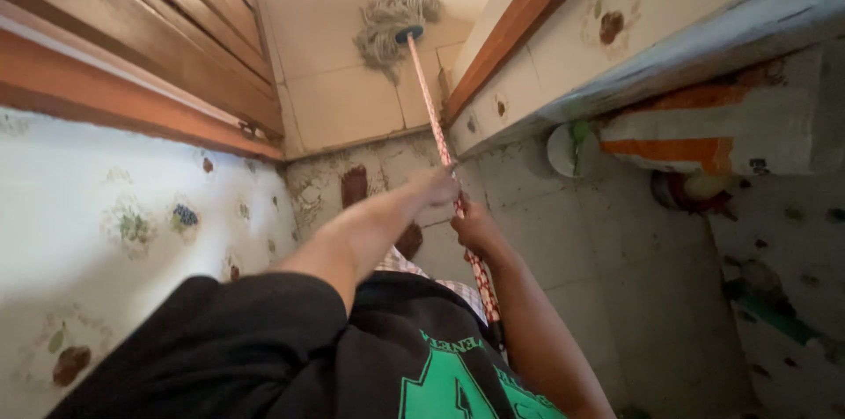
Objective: Mopping a tiled floor in a hallway and a small utility room.
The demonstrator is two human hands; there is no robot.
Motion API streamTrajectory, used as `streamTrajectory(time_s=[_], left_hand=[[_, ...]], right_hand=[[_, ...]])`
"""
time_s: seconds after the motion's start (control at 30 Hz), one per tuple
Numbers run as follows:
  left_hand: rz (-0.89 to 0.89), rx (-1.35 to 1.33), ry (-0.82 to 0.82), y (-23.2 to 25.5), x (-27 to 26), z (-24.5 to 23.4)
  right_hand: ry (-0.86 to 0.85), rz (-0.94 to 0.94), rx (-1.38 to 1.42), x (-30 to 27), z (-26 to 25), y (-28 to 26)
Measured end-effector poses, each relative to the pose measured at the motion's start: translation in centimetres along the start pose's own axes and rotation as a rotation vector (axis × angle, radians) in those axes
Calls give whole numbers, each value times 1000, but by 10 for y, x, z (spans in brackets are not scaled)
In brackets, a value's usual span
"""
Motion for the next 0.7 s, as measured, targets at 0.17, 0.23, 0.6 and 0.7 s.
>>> streamTrajectory(time_s=[0.17, 0.23, 0.6, 0.7], left_hand=[[49, 269, -124, -15, -4, 37], [235, 284, -291, -30, 26, 102], [277, 360, -489, 5, -110, 207], [170, 298, -439, 11, -100, 183]], right_hand=[[-35, 9, -81, -36, -8, 30], [-75, 4, -107, -66, -12, 67], [-47, -58, 59, -172, 28, 265], [-44, -24, -24, -160, 15, 237]])
Point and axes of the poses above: each hand's wrist, its own x-axis towards the middle knuckle, its own z-axis out of the palm, y = z × x, the point moved 3 cm from there along x, towards the middle knuckle, and after that the axes turned 8 degrees about -z, right-handed, at the moved point
